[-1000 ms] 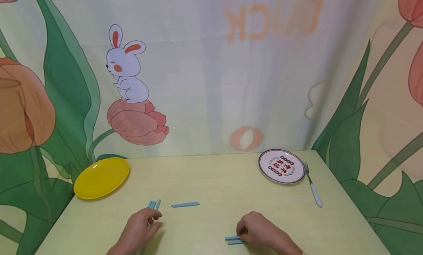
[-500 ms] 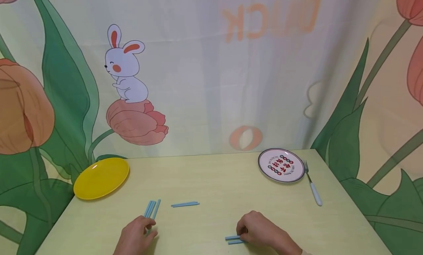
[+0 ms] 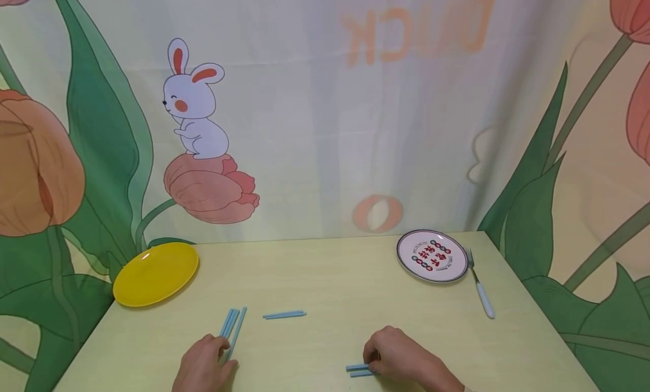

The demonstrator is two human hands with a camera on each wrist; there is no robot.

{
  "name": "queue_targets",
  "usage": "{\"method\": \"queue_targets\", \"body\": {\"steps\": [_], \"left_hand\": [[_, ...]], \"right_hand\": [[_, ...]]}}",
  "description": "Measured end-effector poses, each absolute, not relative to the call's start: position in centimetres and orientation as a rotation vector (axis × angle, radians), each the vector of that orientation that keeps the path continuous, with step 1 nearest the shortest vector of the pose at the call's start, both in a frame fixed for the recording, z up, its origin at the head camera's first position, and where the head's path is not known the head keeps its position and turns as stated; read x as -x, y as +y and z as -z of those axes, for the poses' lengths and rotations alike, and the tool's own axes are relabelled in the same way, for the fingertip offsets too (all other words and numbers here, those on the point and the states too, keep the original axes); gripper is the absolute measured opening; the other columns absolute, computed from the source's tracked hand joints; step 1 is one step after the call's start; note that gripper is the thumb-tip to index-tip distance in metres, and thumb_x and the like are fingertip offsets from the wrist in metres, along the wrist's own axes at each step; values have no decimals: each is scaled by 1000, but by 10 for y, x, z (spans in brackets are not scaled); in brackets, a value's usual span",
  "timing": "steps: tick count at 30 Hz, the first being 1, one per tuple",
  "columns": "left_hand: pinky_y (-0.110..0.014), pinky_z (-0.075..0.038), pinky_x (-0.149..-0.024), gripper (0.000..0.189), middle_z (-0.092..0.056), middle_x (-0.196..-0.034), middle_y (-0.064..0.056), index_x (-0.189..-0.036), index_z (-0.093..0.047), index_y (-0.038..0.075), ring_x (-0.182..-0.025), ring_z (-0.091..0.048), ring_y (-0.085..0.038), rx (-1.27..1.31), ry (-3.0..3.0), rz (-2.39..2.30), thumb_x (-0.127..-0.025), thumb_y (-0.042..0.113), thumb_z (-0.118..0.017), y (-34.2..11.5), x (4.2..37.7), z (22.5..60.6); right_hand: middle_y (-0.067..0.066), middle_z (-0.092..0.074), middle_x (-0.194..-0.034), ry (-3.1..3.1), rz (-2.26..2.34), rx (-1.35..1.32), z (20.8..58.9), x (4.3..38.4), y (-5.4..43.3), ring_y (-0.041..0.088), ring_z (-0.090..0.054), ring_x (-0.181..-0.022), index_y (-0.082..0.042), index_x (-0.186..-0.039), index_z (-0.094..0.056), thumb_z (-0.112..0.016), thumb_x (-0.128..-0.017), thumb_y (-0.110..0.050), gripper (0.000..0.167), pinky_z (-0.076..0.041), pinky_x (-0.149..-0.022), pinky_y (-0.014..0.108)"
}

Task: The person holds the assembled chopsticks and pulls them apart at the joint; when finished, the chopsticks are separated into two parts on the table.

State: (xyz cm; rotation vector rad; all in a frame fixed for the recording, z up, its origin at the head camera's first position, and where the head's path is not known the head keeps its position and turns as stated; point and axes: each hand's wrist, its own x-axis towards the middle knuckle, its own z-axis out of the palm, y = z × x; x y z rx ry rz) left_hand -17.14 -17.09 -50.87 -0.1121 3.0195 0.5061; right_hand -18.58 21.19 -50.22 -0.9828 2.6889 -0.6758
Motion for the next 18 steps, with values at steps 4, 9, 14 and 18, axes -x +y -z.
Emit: {"method": "queue_targets", "body": {"steps": [4, 9, 14, 18], "left_hand": [[-36, -40, -70, 30, -51, -81, -4, -96, -67, 6, -74, -45, -21, 140, 2980, -446, -77, 25, -80, -172, 173, 509], [-37, -41, -71, 31, -50, -80, -4, -94, -66, 5, -74, -45, -21, 145, 2984, -433, -76, 26, -81, -173, 173, 512], [-37, -40, -72, 38, -49, -82, -5, -98, -66, 3, -75, -45, -22, 170, 2972, -427, -76, 29, -82, -174, 173, 513], [-37, -40, -73, 41, -49, -83, -6, -101, -65, 2, -77, -45, -23, 200, 2959, -434, -76, 29, -82, -175, 173, 512]], "right_hand": [[-21, -62, -75, 2682, 672, 979, 502, 186, 211, -7, -50, -68, -18, -80, -76, -75, -79, -9, 9, -46, -64, 19], [-21, -62, -75, 2677, 670, 986, 502, 186, 212, -7, -50, -68, -18, -80, -76, -75, -79, -9, 9, -46, -64, 19], [-20, -62, -75, 2682, 671, 990, 502, 186, 212, -7, -50, -68, -18, -80, -76, -74, -79, -9, 9, -46, -63, 18], [-20, -62, -75, 2677, 669, 976, 501, 186, 212, -7, -50, -68, -18, -80, -76, -74, -79, -9, 9, -46, -64, 18]]}}
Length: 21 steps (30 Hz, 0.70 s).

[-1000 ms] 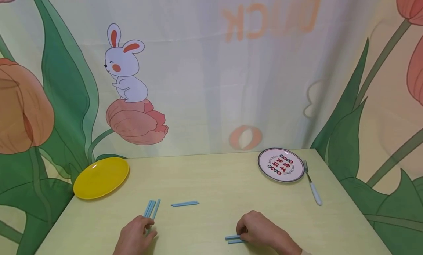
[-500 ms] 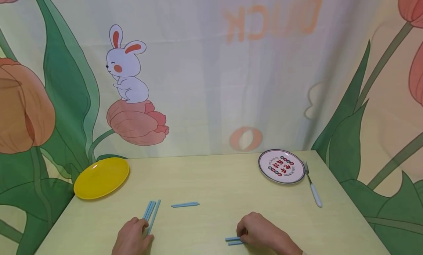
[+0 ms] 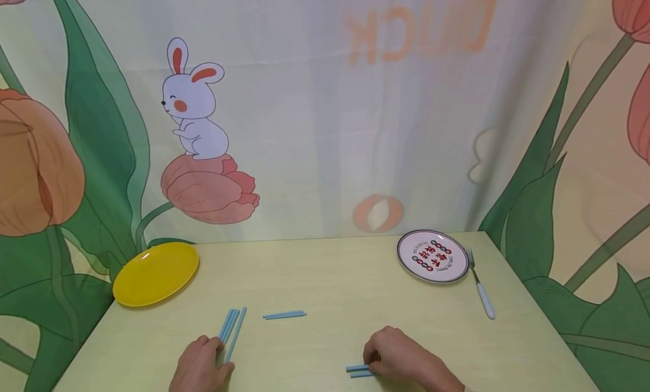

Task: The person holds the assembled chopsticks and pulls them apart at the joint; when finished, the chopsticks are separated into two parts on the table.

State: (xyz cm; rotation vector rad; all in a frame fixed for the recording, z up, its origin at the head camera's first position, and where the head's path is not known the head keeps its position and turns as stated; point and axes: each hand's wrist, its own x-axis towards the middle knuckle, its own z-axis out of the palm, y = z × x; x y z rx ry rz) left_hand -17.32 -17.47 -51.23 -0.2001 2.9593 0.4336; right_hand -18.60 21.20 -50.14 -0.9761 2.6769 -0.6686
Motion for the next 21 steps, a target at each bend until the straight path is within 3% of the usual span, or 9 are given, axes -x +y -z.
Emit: {"method": "queue_targets", "body": {"steps": [12, 21], "left_hand": [[-36, -41, -71, 35, -49, -79, -6, -97, -64, 0, -73, -46, -21, 262, 2892, -482, -79, 27, -79, -177, 176, 513], [-34, -44, -66, 23, -51, -76, -5, -96, -65, 0, -69, -48, -19, 256, 2882, -514, -82, 15, -74, -180, 178, 512]], "right_hand": [[-21, -63, -76, 2658, 664, 946, 501, 186, 212, -7, -51, -69, -19, -81, -77, -74, -80, -10, 9, -46, -65, 19], [-21, -62, -76, 2663, 662, 952, 501, 186, 213, -7, -51, -69, -19, -81, -77, -74, -80, -10, 10, -46, -65, 19]]}}
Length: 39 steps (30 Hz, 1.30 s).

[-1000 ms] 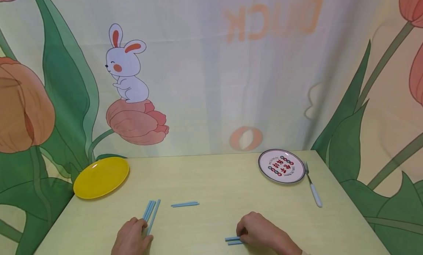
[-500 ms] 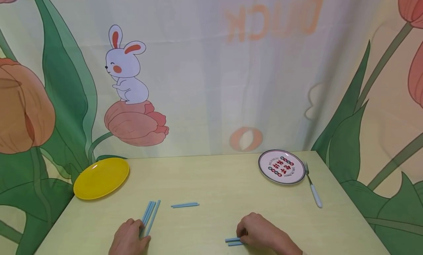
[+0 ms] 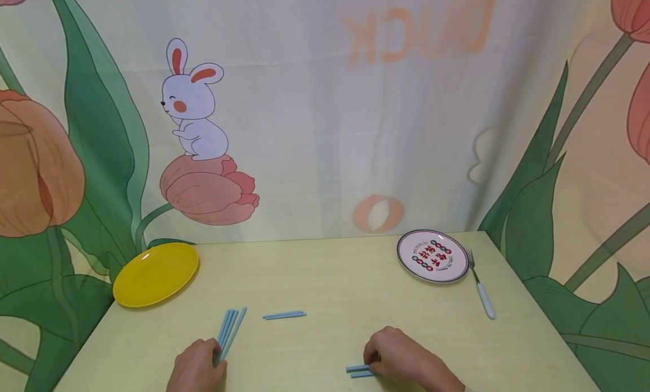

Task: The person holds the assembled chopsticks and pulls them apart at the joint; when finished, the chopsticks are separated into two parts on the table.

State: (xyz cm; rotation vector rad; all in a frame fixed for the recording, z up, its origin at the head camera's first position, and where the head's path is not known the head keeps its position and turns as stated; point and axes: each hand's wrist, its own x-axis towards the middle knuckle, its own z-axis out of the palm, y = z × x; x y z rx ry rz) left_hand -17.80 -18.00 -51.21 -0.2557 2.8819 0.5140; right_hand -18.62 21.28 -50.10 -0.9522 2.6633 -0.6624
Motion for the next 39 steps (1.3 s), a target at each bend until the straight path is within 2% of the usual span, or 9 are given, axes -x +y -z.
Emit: {"method": "queue_targets", "body": {"steps": [7, 15, 31, 39], "left_hand": [[-34, -44, -66, 15, -52, -76, -6, -94, -62, -1, -69, -48, -20, 269, 2821, -517, -85, 9, -69, -180, 183, 510], [-33, -42, -62, 7, -50, -74, -8, -86, -57, 1, -66, -48, -21, 278, 2835, -554, -84, 4, -63, -178, 182, 511], [-33, -43, -62, 4, -52, -74, -8, -86, -59, 1, -66, -50, -21, 270, 2781, -551, -86, 4, -62, -179, 182, 506], [-35, -45, -64, 5, -53, -73, -6, -86, -61, 2, -66, -51, -21, 232, 2800, -550, -82, 1, -64, -180, 183, 502]], "right_hand": [[-20, -62, -76, 2660, 669, 966, 498, 188, 213, -7, -50, -69, -17, -82, -77, -74, -80, -9, 8, -46, -64, 19], [-19, -63, -77, 2658, 648, 973, 497, 189, 212, -6, -51, -69, -17, -83, -77, -74, -81, -11, 7, -47, -65, 19], [-19, -66, -80, 2634, 669, 943, 499, 189, 213, -6, -55, -72, -18, -83, -78, -73, -81, -9, 10, -49, -67, 20], [-20, -66, -80, 2628, 671, 944, 501, 189, 215, -7, -55, -74, -19, -84, -78, -72, -82, -11, 10, -49, -69, 21]]}}
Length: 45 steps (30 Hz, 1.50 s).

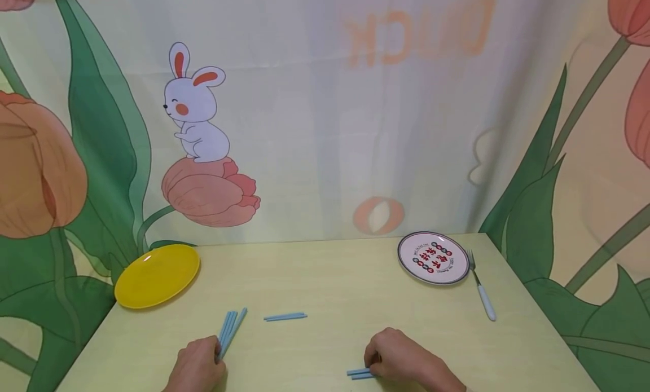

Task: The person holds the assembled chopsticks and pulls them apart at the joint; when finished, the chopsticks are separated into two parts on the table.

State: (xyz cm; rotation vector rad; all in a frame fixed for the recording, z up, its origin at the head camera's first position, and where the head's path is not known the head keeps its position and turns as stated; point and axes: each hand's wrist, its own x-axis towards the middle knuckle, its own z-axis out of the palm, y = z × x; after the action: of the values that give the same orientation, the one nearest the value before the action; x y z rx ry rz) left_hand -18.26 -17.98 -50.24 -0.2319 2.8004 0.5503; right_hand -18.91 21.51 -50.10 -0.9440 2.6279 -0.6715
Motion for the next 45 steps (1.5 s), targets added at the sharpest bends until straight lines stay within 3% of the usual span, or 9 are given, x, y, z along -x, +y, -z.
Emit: {"method": "queue_targets", "body": {"steps": [17, 31, 45], "left_hand": [[-37, -48, -62, 14, -58, -75, -3, -88, -68, 4, -66, -49, -17, -43, 3078, -560, -74, 2, -69, -181, 186, 493], [-37, -51, -61, 14, -65, -77, -1, -85, -71, 7, -67, -54, -15, -89, 3132, -587, -74, 0, -69, -164, 194, 485], [-28, -43, -51, 16, -64, -74, 0, -84, -73, 10, -62, -50, -12, -181, 3145, -672, -73, 0, -67, -146, 205, 481]], "right_hand": [[-14, -69, -83, 2679, 755, 983, 484, 194, 215, -5, -56, -72, -13, -88, -77, -74, -83, -12, 6, -50, -66, 20], [-11, -70, -84, 2779, 812, 1051, 471, 198, 212, -4, -55, -72, -10, -89, -76, -73, -83, -8, 8, -50, -65, 20], [-13, -67, -85, 2882, 777, 1085, 461, 202, 205, -2, -56, -75, -15, -91, -73, -73, -84, -13, 7, -49, -67, 20]]}}
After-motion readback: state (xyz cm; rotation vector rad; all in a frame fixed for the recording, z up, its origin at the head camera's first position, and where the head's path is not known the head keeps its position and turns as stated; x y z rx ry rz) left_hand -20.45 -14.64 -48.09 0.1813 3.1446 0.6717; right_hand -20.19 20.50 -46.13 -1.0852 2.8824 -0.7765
